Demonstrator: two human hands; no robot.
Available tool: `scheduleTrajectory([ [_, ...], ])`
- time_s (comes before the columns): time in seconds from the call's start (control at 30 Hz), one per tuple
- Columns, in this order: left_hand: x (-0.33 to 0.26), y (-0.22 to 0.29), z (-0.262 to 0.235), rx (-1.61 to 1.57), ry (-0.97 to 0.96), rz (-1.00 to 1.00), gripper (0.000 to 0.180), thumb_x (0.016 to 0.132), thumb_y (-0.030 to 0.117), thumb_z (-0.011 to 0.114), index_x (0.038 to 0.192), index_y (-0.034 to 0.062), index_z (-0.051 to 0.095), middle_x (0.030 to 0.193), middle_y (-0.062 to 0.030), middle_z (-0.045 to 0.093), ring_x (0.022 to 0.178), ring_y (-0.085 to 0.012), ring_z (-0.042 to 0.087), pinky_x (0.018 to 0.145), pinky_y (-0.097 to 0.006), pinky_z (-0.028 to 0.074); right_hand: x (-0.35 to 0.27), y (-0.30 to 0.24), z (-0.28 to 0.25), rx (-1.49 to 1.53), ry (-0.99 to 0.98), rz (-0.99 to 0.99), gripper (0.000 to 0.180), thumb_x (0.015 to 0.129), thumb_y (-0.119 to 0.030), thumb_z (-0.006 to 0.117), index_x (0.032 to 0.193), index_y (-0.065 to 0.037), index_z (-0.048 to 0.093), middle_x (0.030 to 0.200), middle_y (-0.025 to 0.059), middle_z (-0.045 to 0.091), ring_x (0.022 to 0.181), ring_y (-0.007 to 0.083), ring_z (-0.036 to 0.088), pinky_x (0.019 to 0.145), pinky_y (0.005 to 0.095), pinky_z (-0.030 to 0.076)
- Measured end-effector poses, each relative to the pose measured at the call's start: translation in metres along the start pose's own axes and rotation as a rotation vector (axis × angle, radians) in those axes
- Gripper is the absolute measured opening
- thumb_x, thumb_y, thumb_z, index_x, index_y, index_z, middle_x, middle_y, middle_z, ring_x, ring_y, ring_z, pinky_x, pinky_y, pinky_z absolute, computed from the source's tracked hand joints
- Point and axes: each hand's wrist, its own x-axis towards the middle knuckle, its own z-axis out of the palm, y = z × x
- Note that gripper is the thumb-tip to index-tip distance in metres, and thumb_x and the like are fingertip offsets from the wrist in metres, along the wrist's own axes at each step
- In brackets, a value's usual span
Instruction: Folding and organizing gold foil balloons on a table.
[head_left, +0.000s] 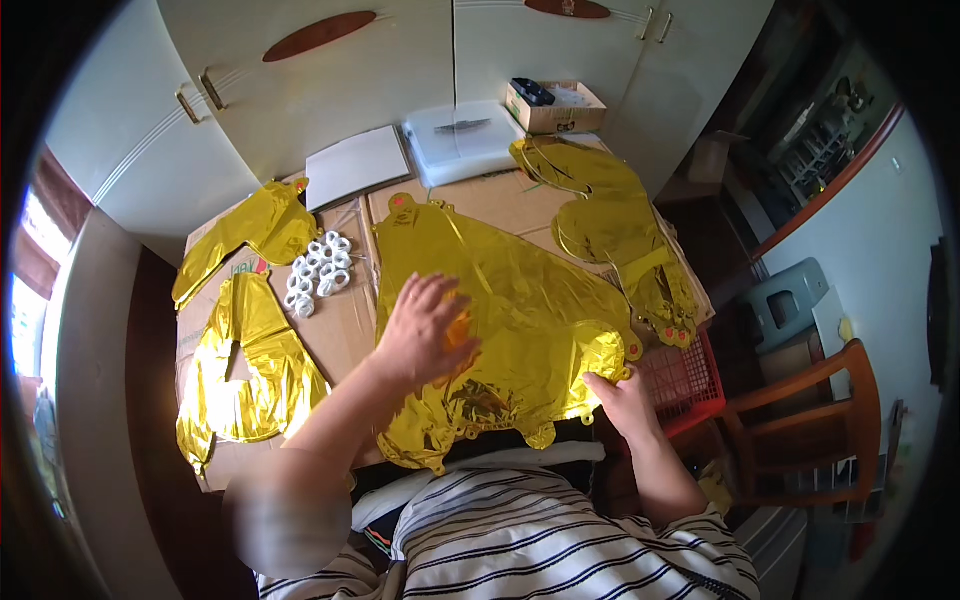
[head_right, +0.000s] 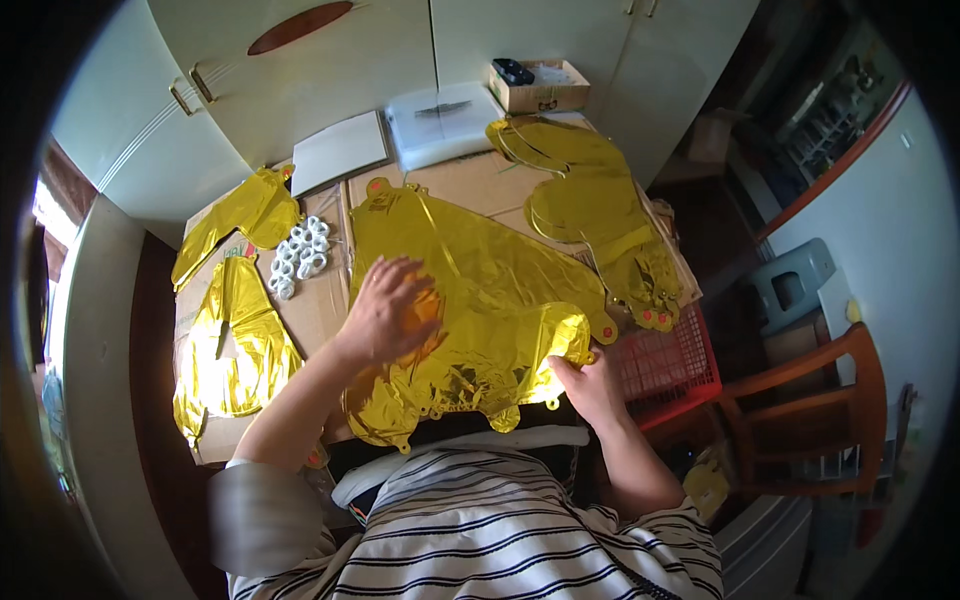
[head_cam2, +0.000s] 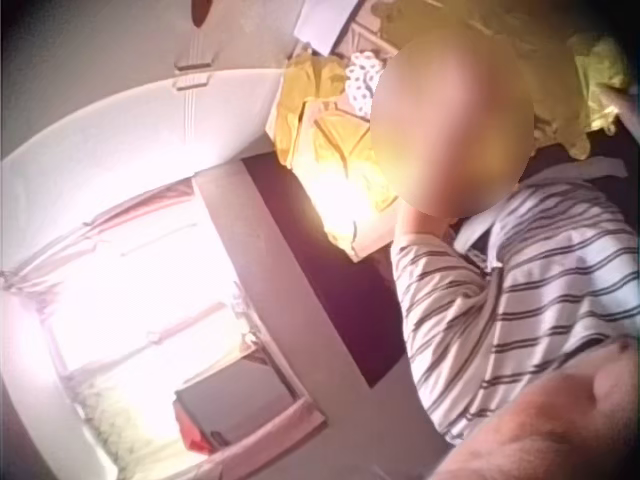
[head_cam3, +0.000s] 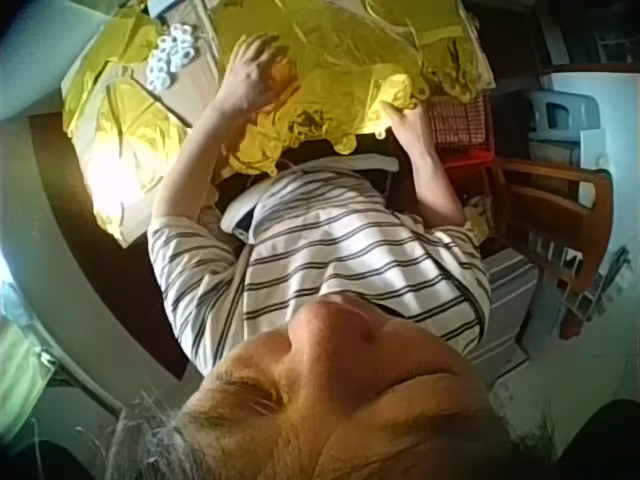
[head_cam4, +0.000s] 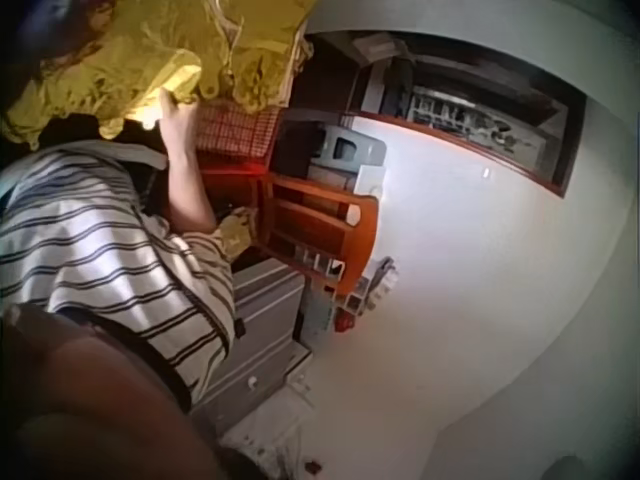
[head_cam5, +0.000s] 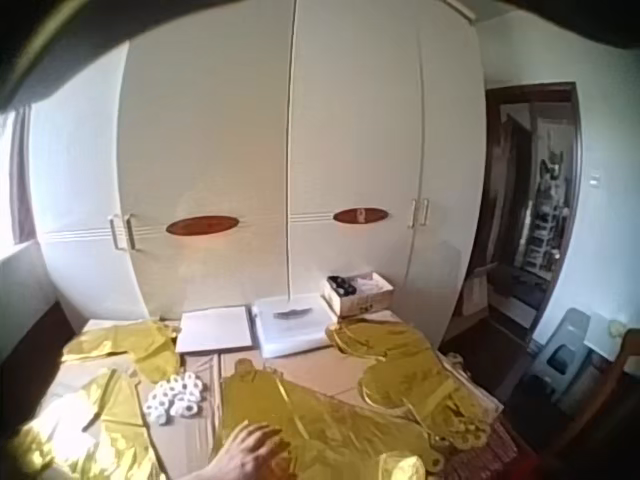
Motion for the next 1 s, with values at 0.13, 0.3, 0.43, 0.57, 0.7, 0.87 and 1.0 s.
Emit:
scheduleTrajectory([
  [0.13, -0.027, 0.026, 0.003, -0.047, -0.025, 0.032, 0.06, 0.078, 0.039, 0.076, 0.126, 0.0068, 0.061, 0.133, -0.0183, 0.054, 0.131, -0.0387, 0.046, 0.116, -0.056, 0.028, -0.002, 0.001, 0.009, 0.025, 0.065, -0.086, 0.012, 0.086, -0.01, 0.071, 0.087, 0.001, 0.065, 0.071, 0.0033, 0.066, 0.063, 0.0098, 0.06, 0.059, 0.0305, 0.047],
  [0.3, -0.039, 0.02, 0.022, -0.093, 0.031, 0.054, 0.06, 0.076, 0.036, 0.078, 0.125, 0.0072, 0.061, 0.13, -0.0173, 0.055, 0.127, -0.0385, 0.048, 0.111, -0.056, 0.033, -0.019, -0.017, 0.029, -0.369, 0.105, -0.126, 0.016, 0.087, -0.011, 0.069, 0.081, 0.003, 0.065, 0.063, 0.0159, 0.063, 0.055, 0.03, 0.063, 0.055, 0.0399, 0.048],
  [0.43, -0.039, 0.024, 0.026, -0.114, 0.076, 0.056, 0.059, 0.074, 0.033, 0.078, 0.124, 0.0068, 0.062, 0.128, -0.0174, 0.056, 0.125, -0.0385, 0.049, 0.11, -0.053, 0.035, -0.031, -0.029, 0.058, -0.479, 0.151, -0.58, 0.029, 0.078, -0.003, 0.068, 0.107, -0.005, 0.066, 0.102, 0.0152, 0.069, 0.09, 0.0342, 0.068, 0.077, 0.0416, 0.056],
  [0.57, -0.04, 0.022, 0.026, -0.113, 0.07, 0.068, 0.061, 0.07, 0.03, 0.079, 0.124, 0.0061, 0.062, 0.128, -0.0174, 0.056, 0.125, -0.0386, 0.049, 0.109, -0.051, 0.037, -0.034, -0.025, 0.081, -0.635, 0.13, -0.74, 0.036, 0.072, 0.001, 0.066, 0.108, 0.0, 0.067, 0.112, 0.0135, 0.069, 0.101, 0.0313, 0.068, 0.09, 0.0414, 0.054],
  [0.7, -0.039, 0.024, 0.021, -0.129, 0.046, 0.073, 0.063, 0.068, 0.03, 0.078, 0.124, 0.0057, 0.062, 0.127, -0.0177, 0.056, 0.125, -0.0389, 0.049, 0.109, -0.05, 0.038, -0.032, -0.021, 0.097, -0.717, 0.068, -0.798, 0.04, 0.071, -0.002, 0.068, 0.111, 0.0, 0.067, 0.116, 0.0147, 0.068, 0.109, 0.0315, 0.065, 0.097, 0.0426, 0.051],
  [0.87, -0.041, 0.016, 0.026, -0.136, 0.029, 0.097, 0.062, 0.07, 0.026, 0.077, 0.126, 0.0048, 0.06, 0.129, -0.0185, 0.055, 0.126, -0.0392, 0.048, 0.109, -0.049, 0.038, -0.033, -0.016, 0.102, -0.739, -0.078, -0.783, 0.049, 0.072, -0.012, 0.074, 0.118, 0.0, 0.065, 0.123, 0.0168, 0.065, 0.117, 0.0335, 0.06, 0.104, 0.0449, 0.047],
  [1.0, -0.041, 0.012, 0.028, -0.194, 0.044, 0.087, 0.064, 0.071, 0.02, 0.075, 0.13, 0.0047, 0.058, 0.133, -0.0185, 0.054, 0.127, -0.0393, 0.048, 0.11, -0.05, 0.036, -0.034, -0.028, 0.095, -0.691, -0.16, -0.78, 0.054, 0.079, -0.029, 0.077, 0.122, -0.001, 0.063, 0.127, 0.0182, 0.063, 0.122, 0.0349, 0.056, 0.11, 0.049, 0.04],
])
